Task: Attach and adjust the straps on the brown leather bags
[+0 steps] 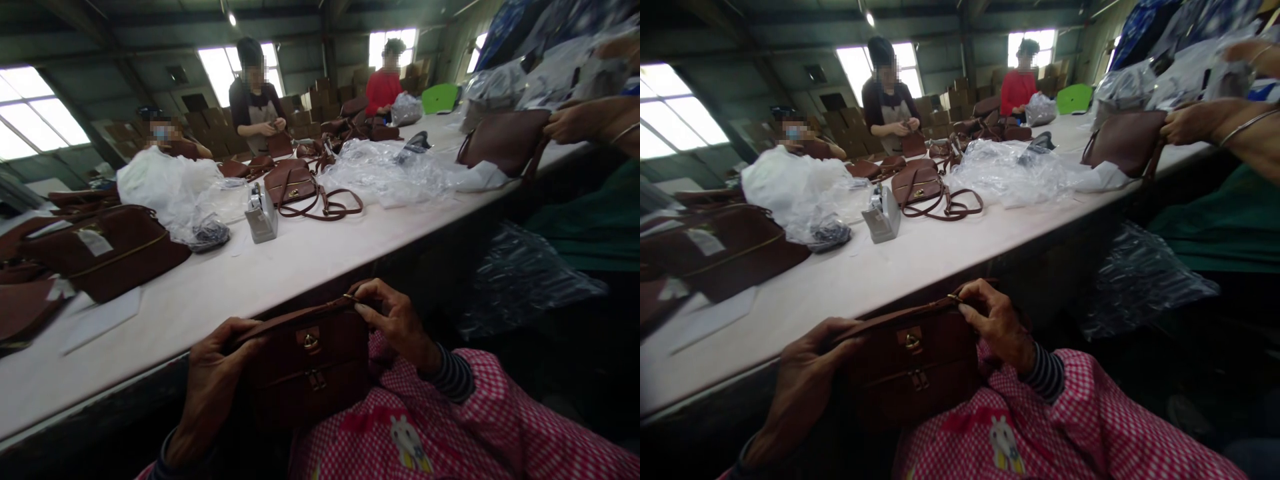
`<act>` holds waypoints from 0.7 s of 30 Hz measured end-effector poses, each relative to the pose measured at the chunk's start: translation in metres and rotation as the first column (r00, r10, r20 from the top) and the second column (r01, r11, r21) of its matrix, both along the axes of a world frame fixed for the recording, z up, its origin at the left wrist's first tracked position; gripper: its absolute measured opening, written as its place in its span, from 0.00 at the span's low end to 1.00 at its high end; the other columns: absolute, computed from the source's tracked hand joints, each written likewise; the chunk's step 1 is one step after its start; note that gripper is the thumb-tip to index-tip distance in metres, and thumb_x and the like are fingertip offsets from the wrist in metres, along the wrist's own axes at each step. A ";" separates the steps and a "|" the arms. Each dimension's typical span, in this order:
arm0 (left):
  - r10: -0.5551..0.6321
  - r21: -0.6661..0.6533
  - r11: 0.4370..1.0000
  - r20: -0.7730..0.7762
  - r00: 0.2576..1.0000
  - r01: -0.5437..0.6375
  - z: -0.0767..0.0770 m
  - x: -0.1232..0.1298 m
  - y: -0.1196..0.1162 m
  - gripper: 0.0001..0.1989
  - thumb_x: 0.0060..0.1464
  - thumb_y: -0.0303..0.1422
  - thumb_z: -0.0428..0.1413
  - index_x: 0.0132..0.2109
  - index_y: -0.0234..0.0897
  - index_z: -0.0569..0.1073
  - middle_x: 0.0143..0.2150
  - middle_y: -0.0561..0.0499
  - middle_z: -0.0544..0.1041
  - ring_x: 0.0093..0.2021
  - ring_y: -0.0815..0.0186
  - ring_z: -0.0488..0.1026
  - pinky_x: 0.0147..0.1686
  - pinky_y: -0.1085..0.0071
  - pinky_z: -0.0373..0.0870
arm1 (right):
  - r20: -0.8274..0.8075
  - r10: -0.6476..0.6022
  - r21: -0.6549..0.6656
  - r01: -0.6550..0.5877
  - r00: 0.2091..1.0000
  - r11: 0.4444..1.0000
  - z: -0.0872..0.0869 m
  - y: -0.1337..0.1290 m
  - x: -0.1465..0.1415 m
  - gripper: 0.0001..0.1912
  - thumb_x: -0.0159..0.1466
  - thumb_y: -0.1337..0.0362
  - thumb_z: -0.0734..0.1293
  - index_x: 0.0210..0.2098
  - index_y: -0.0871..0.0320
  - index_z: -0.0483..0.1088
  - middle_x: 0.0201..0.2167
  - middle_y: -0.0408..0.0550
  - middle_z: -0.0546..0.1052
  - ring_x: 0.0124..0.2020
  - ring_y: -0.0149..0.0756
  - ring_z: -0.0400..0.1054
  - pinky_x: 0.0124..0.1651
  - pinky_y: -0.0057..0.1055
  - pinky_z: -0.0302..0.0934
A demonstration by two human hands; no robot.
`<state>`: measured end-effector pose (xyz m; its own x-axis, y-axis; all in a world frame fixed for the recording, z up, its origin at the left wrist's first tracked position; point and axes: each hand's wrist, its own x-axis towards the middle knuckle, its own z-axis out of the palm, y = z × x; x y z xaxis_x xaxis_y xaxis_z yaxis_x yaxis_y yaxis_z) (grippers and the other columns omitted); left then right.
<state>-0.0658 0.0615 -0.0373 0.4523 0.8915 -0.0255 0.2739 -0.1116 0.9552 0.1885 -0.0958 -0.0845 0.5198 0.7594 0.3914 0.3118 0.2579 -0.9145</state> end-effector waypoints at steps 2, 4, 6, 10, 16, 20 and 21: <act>-0.004 -0.035 0.999 0.018 1.000 0.004 -0.002 -0.002 0.002 0.19 0.45 0.44 0.71 0.40 0.37 0.81 0.35 0.51 0.82 0.33 0.64 0.76 0.29 0.76 0.72 | -0.173 0.127 -0.024 -0.133 0.977 0.991 0.002 -0.004 0.005 0.07 0.64 0.63 0.71 0.41 0.56 0.74 0.48 0.49 0.78 0.40 0.35 0.74 0.33 0.27 0.69; -0.019 -0.077 0.997 0.035 0.999 0.021 -0.003 -0.003 0.004 0.19 0.45 0.44 0.72 0.41 0.37 0.80 0.35 0.51 0.82 0.33 0.63 0.76 0.30 0.75 0.72 | -0.284 0.199 -0.017 -0.212 0.938 0.977 0.001 -0.006 0.010 0.07 0.63 0.64 0.73 0.40 0.57 0.75 0.50 0.48 0.77 0.40 0.35 0.73 0.32 0.26 0.68; -0.027 -0.109 0.993 0.053 0.998 0.033 -0.003 -0.003 0.005 0.20 0.45 0.43 0.72 0.41 0.37 0.80 0.35 0.51 0.82 0.33 0.63 0.76 0.30 0.74 0.73 | -0.337 0.236 0.009 -0.248 0.911 0.969 -0.001 -0.005 0.013 0.06 0.62 0.65 0.74 0.38 0.57 0.75 0.49 0.48 0.77 0.40 0.34 0.72 0.33 0.25 0.67; -0.033 -0.121 0.992 0.081 0.996 0.043 -0.002 0.000 0.004 0.18 0.45 0.42 0.72 0.39 0.38 0.79 0.34 0.52 0.81 0.32 0.64 0.75 0.28 0.75 0.71 | -0.367 0.268 0.038 -0.274 0.891 0.961 -0.005 -0.003 0.015 0.06 0.62 0.66 0.75 0.38 0.56 0.75 0.48 0.46 0.76 0.39 0.32 0.70 0.34 0.24 0.65; -0.068 -0.113 0.990 0.151 0.986 0.086 -0.005 0.002 0.002 0.16 0.48 0.41 0.71 0.38 0.39 0.77 0.33 0.55 0.78 0.31 0.67 0.72 0.29 0.76 0.69 | -0.380 0.247 0.014 -0.262 0.891 0.965 -0.002 -0.003 0.013 0.08 0.62 0.64 0.76 0.38 0.56 0.75 0.49 0.45 0.76 0.41 0.31 0.70 0.37 0.24 0.64; -0.108 -0.111 0.986 0.172 0.979 0.128 -0.007 0.003 -0.001 0.16 0.51 0.43 0.70 0.38 0.39 0.76 0.32 0.56 0.77 0.31 0.68 0.71 0.29 0.77 0.67 | -0.385 0.137 -0.046 -0.168 0.912 0.985 -0.001 0.003 0.010 0.13 0.61 0.58 0.78 0.39 0.56 0.73 0.48 0.46 0.77 0.37 0.31 0.70 0.32 0.24 0.63; -0.123 -0.104 0.984 0.173 0.977 0.143 -0.006 0.003 -0.001 0.16 0.52 0.43 0.69 0.39 0.39 0.75 0.33 0.55 0.76 0.31 0.69 0.71 0.29 0.77 0.67 | -0.376 0.104 -0.061 -0.137 0.921 0.989 -0.001 0.004 0.009 0.15 0.60 0.57 0.79 0.39 0.56 0.73 0.46 0.46 0.78 0.36 0.31 0.70 0.31 0.24 0.63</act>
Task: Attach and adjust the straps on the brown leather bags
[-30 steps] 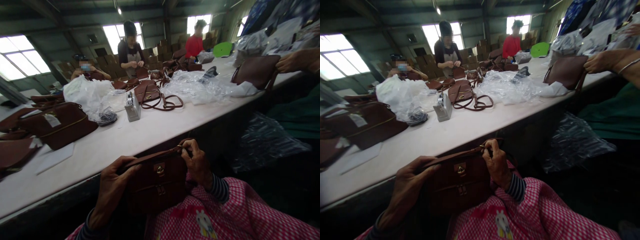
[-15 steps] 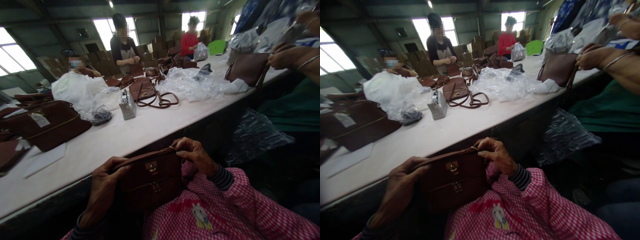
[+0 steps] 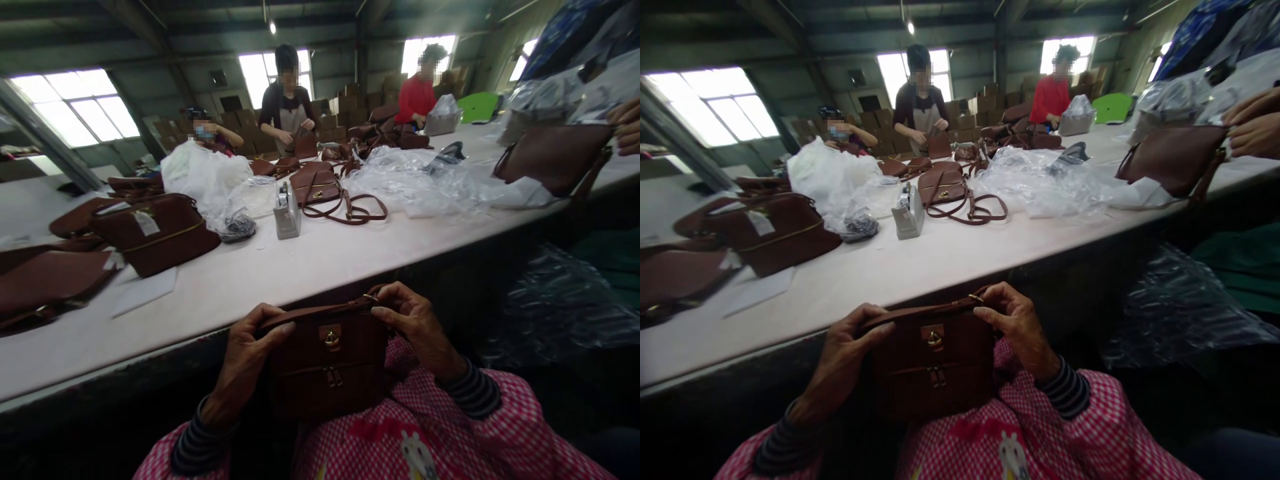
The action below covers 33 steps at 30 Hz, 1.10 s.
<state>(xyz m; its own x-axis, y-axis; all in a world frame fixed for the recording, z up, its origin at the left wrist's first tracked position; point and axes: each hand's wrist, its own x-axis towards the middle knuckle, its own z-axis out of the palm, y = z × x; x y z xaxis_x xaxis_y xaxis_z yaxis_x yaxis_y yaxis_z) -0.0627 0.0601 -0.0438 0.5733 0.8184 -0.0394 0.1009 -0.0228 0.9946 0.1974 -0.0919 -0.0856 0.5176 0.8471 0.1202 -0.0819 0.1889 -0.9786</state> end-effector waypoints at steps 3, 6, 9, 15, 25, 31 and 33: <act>-0.043 0.004 0.999 0.025 0.999 0.043 0.000 0.002 -0.001 0.15 0.60 0.46 0.63 0.39 0.38 0.75 0.33 0.55 0.74 0.31 0.70 0.68 0.29 0.77 0.65 | 0.081 -0.070 -0.025 0.073 0.994 0.997 -0.001 0.003 -0.001 0.18 0.59 0.54 0.79 0.42 0.55 0.74 0.41 0.47 0.80 0.39 0.36 0.73 0.35 0.27 0.67; -0.055 -0.023 0.998 0.071 0.996 0.057 -0.001 0.003 -0.002 0.17 0.64 0.48 0.58 0.40 0.38 0.74 0.33 0.55 0.73 0.30 0.71 0.65 0.29 0.77 0.64 | 0.182 -0.118 -0.068 0.132 0.976 0.989 -0.002 0.003 -0.001 0.19 0.60 0.52 0.78 0.44 0.56 0.77 0.41 0.50 0.81 0.40 0.40 0.75 0.34 0.28 0.68; 0.009 0.002 1.000 0.107 0.994 -0.009 -0.005 0.006 -0.003 0.17 0.65 0.48 0.57 0.39 0.38 0.71 0.33 0.55 0.72 0.31 0.71 0.64 0.31 0.76 0.64 | 0.241 -0.165 -0.088 0.191 0.956 0.978 -0.002 0.004 -0.001 0.20 0.59 0.49 0.78 0.43 0.56 0.79 0.41 0.51 0.81 0.34 0.37 0.73 0.27 0.27 0.66; 0.157 0.088 0.981 0.163 0.974 -0.173 -0.012 0.014 -0.010 0.18 0.68 0.49 0.53 0.38 0.39 0.69 0.33 0.54 0.72 0.33 0.68 0.67 0.34 0.73 0.66 | 0.297 -0.238 -0.035 0.259 0.925 0.965 0.000 0.007 -0.011 0.17 0.59 0.50 0.77 0.40 0.55 0.81 0.43 0.50 0.82 0.28 0.33 0.70 0.22 0.26 0.63; 0.250 0.026 0.964 0.257 0.933 -0.266 -0.022 0.021 -0.015 0.18 0.67 0.49 0.54 0.37 0.39 0.69 0.32 0.54 0.73 0.32 0.68 0.68 0.35 0.72 0.67 | 0.380 -0.380 0.059 0.388 0.843 0.920 -0.002 0.009 -0.012 0.13 0.58 0.52 0.78 0.33 0.55 0.80 0.34 0.47 0.82 0.35 0.40 0.75 0.37 0.33 0.70; 0.209 -0.032 0.978 0.291 0.934 -0.208 -0.020 0.022 -0.017 0.17 0.63 0.47 0.59 0.36 0.39 0.69 0.33 0.54 0.75 0.31 0.69 0.68 0.32 0.73 0.67 | 0.353 -0.277 0.036 0.283 0.894 0.958 0.001 0.009 -0.006 0.13 0.59 0.55 0.77 0.38 0.55 0.78 0.34 0.47 0.81 0.35 0.39 0.77 0.37 0.31 0.71; 0.208 -0.027 0.977 0.295 0.933 -0.210 -0.018 0.022 -0.019 0.16 0.62 0.47 0.60 0.36 0.39 0.71 0.34 0.53 0.76 0.32 0.68 0.69 0.33 0.73 0.68 | 0.397 -0.273 0.026 0.286 0.876 0.958 0.003 0.009 -0.007 0.11 0.61 0.55 0.75 0.36 0.56 0.78 0.33 0.47 0.81 0.34 0.38 0.76 0.36 0.31 0.71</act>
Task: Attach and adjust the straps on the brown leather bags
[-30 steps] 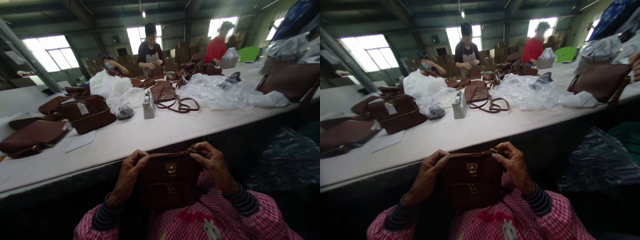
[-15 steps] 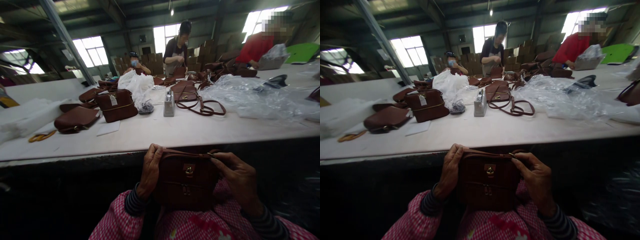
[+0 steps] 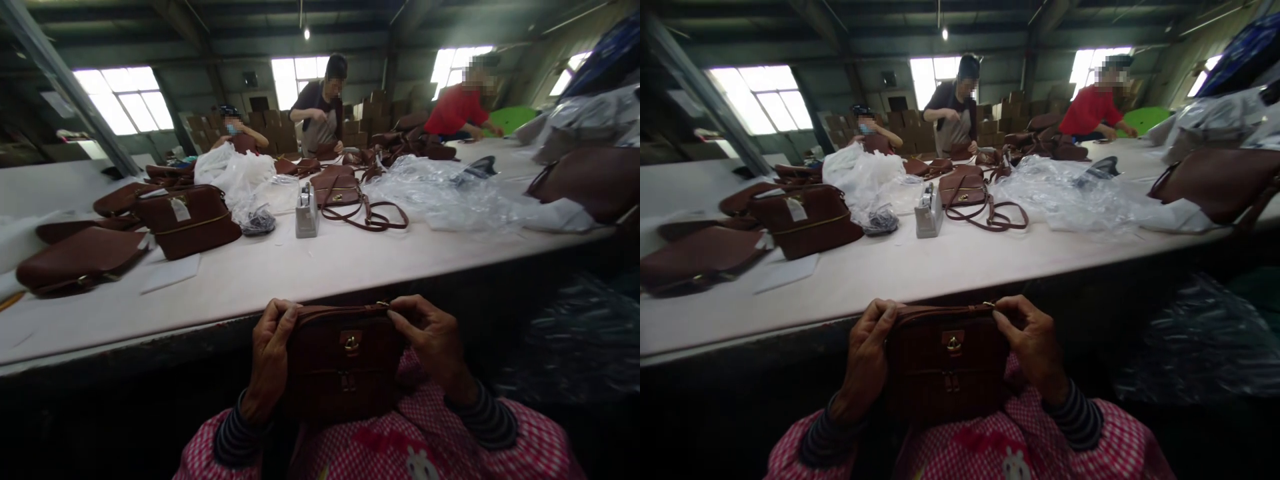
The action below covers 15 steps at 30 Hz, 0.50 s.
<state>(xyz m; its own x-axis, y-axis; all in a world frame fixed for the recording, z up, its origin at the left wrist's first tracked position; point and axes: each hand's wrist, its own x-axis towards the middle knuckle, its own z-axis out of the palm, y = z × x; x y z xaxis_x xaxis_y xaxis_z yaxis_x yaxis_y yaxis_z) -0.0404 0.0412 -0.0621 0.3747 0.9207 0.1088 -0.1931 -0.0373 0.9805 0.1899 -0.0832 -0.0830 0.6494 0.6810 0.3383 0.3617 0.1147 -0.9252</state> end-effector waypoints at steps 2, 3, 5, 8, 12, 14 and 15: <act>0.006 0.014 1.000 -0.009 1.000 -0.006 0.001 0.000 -0.002 0.15 0.62 0.46 0.60 0.37 0.39 0.72 0.34 0.54 0.76 0.33 0.67 0.70 0.33 0.74 0.68 | 0.030 -0.044 -0.015 0.045 0.999 0.999 0.000 0.000 -0.002 0.10 0.61 0.56 0.73 0.34 0.56 0.76 0.30 0.46 0.79 0.31 0.38 0.74 0.34 0.31 0.69; 0.011 0.020 1.000 -0.011 1.000 -0.011 0.000 0.001 -0.004 0.15 0.62 0.46 0.61 0.37 0.39 0.73 0.34 0.54 0.76 0.33 0.68 0.70 0.33 0.74 0.68 | 0.041 -0.075 -0.014 0.076 0.996 0.997 0.000 0.000 -0.004 0.10 0.61 0.56 0.73 0.33 0.56 0.74 0.29 0.46 0.78 0.30 0.37 0.73 0.33 0.31 0.68; 0.026 0.029 0.999 -0.006 1.000 -0.025 -0.001 0.001 -0.006 0.14 0.62 0.44 0.61 0.36 0.38 0.74 0.35 0.54 0.76 0.33 0.68 0.69 0.33 0.74 0.67 | 0.060 -0.129 -0.006 0.130 0.990 0.992 -0.001 0.001 -0.006 0.09 0.60 0.57 0.72 0.32 0.55 0.72 0.28 0.45 0.76 0.28 0.37 0.71 0.32 0.31 0.66; 0.059 0.028 0.998 0.040 0.997 -0.060 -0.005 0.003 -0.011 0.13 0.60 0.43 0.63 0.35 0.38 0.74 0.39 0.52 0.78 0.35 0.67 0.70 0.34 0.73 0.68 | 0.054 -0.172 0.015 0.171 0.984 0.985 -0.004 0.005 -0.008 0.08 0.60 0.58 0.71 0.30 0.55 0.71 0.26 0.44 0.74 0.27 0.36 0.69 0.31 0.31 0.65; 0.095 0.016 0.995 0.117 0.989 -0.098 -0.008 0.004 -0.015 0.12 0.59 0.41 0.64 0.34 0.37 0.74 0.41 0.51 0.78 0.38 0.64 0.72 0.37 0.71 0.70 | 0.055 -0.179 0.003 0.179 0.982 0.984 -0.006 0.007 -0.007 0.08 0.60 0.59 0.70 0.30 0.54 0.68 0.27 0.44 0.74 0.27 0.36 0.67 0.31 0.31 0.63; 0.080 0.005 0.997 0.141 0.987 -0.082 -0.008 0.002 -0.015 0.12 0.59 0.40 0.64 0.34 0.37 0.75 0.41 0.51 0.78 0.38 0.64 0.73 0.38 0.71 0.70 | 0.065 -0.112 -0.016 0.113 0.992 0.993 -0.004 0.005 -0.005 0.07 0.62 0.60 0.69 0.31 0.54 0.67 0.29 0.45 0.74 0.30 0.36 0.68 0.33 0.32 0.63; 0.066 0.001 0.998 0.144 0.987 -0.067 -0.007 0.001 -0.014 0.12 0.59 0.40 0.64 0.34 0.37 0.75 0.41 0.51 0.78 0.38 0.65 0.73 0.37 0.71 0.70 | 0.064 -0.057 -0.020 0.058 0.996 0.998 -0.002 0.003 -0.004 0.07 0.63 0.60 0.68 0.32 0.55 0.68 0.31 0.45 0.75 0.32 0.37 0.69 0.35 0.32 0.64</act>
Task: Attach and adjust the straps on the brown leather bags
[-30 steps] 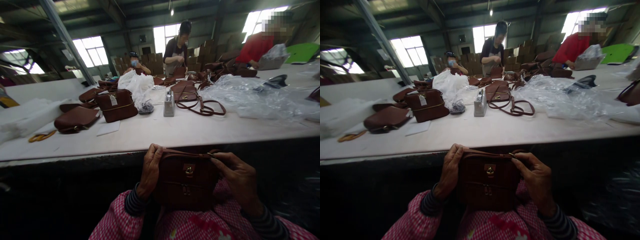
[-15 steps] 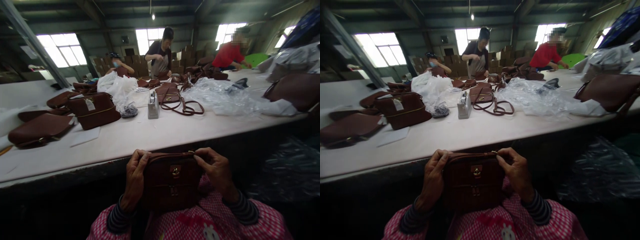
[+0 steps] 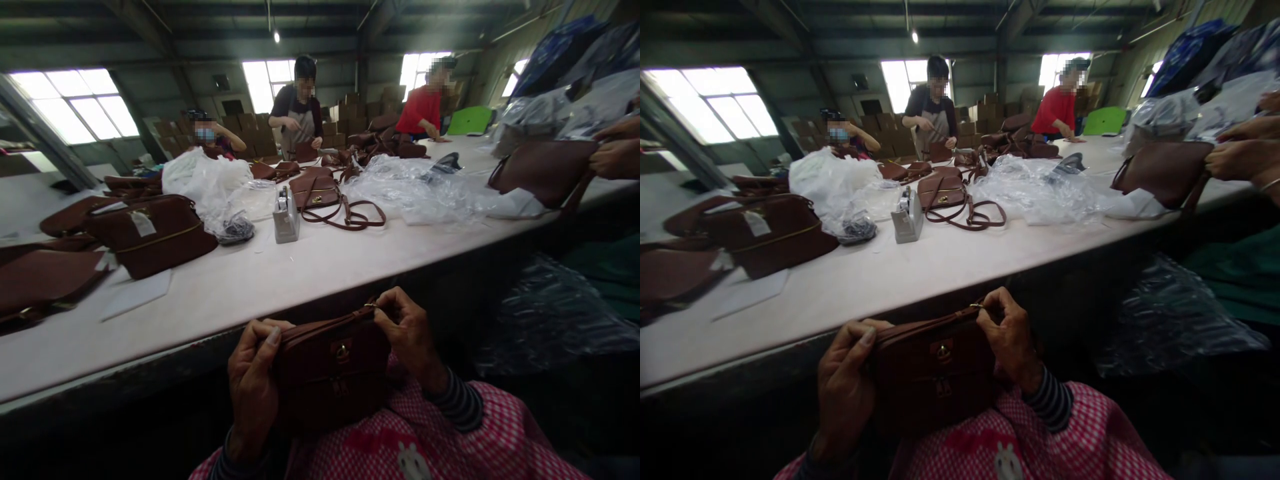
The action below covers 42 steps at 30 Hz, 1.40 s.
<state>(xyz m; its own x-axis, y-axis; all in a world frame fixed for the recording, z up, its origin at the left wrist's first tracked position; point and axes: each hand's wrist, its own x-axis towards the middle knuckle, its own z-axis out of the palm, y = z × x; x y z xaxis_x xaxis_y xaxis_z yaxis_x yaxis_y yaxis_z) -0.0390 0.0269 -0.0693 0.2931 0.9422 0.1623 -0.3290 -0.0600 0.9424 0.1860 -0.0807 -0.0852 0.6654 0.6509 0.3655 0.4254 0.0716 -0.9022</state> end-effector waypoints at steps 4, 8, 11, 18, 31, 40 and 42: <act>-0.022 0.019 1.000 -0.022 1.000 0.022 0.002 -0.004 0.003 0.12 0.58 0.39 0.65 0.33 0.37 0.75 0.41 0.51 0.78 0.37 0.66 0.72 0.35 0.72 0.70 | -0.024 0.221 -0.046 -0.222 0.975 0.974 0.014 -0.012 0.007 0.10 0.67 0.60 0.66 0.46 0.55 0.73 0.38 0.45 0.76 0.38 0.37 0.70 0.40 0.32 0.64; -0.042 0.017 0.999 -0.028 0.999 0.043 0.002 -0.005 0.002 0.11 0.58 0.39 0.65 0.34 0.37 0.75 0.41 0.50 0.78 0.36 0.65 0.72 0.33 0.72 0.69 | -0.024 0.382 -0.199 -0.379 0.924 0.904 0.028 -0.016 0.017 0.12 0.70 0.54 0.67 0.44 0.54 0.78 0.39 0.46 0.77 0.41 0.39 0.71 0.42 0.33 0.63; -0.057 0.016 0.998 -0.036 0.998 0.058 0.002 -0.005 0.000 0.11 0.59 0.39 0.64 0.34 0.37 0.75 0.41 0.50 0.78 0.36 0.64 0.72 0.34 0.71 0.70 | 0.098 0.425 -0.218 -0.397 0.900 0.892 0.035 -0.016 0.024 0.10 0.67 0.55 0.71 0.36 0.54 0.77 0.38 0.46 0.75 0.42 0.40 0.69 0.46 0.34 0.62; -0.031 0.031 0.999 -0.050 0.998 0.032 0.002 -0.004 0.001 0.11 0.59 0.39 0.64 0.34 0.38 0.75 0.42 0.51 0.77 0.35 0.66 0.70 0.33 0.72 0.68 | 0.162 0.512 -0.392 -0.421 0.844 0.818 0.058 -0.017 0.033 0.06 0.65 0.61 0.72 0.36 0.55 0.73 0.35 0.43 0.76 0.37 0.37 0.68 0.41 0.32 0.61; -0.019 0.013 1.000 -0.058 0.998 0.019 0.001 0.000 0.001 0.12 0.59 0.40 0.65 0.34 0.38 0.75 0.42 0.52 0.78 0.36 0.66 0.71 0.35 0.72 0.69 | -0.209 0.592 -0.203 -0.627 0.778 0.752 0.057 -0.002 0.037 0.10 0.57 0.59 0.78 0.35 0.58 0.79 0.33 0.43 0.79 0.36 0.36 0.71 0.39 0.29 0.64; -0.013 -0.024 1.000 -0.060 0.998 0.012 0.002 0.004 0.002 0.13 0.57 0.41 0.65 0.33 0.37 0.75 0.43 0.51 0.78 0.37 0.66 0.72 0.34 0.72 0.70 | -0.352 0.649 -0.230 -0.735 0.674 0.638 0.057 -0.004 0.056 0.12 0.58 0.56 0.77 0.37 0.58 0.81 0.34 0.46 0.80 0.34 0.37 0.72 0.33 0.28 0.65; -0.019 -0.028 0.999 -0.058 0.998 0.017 0.001 0.005 0.002 0.13 0.58 0.41 0.65 0.33 0.37 0.74 0.43 0.51 0.78 0.38 0.66 0.72 0.35 0.72 0.70 | -0.347 0.654 -0.206 -0.735 0.672 0.646 0.060 -0.001 0.057 0.11 0.56 0.57 0.78 0.34 0.58 0.81 0.32 0.44 0.79 0.33 0.34 0.71 0.33 0.27 0.64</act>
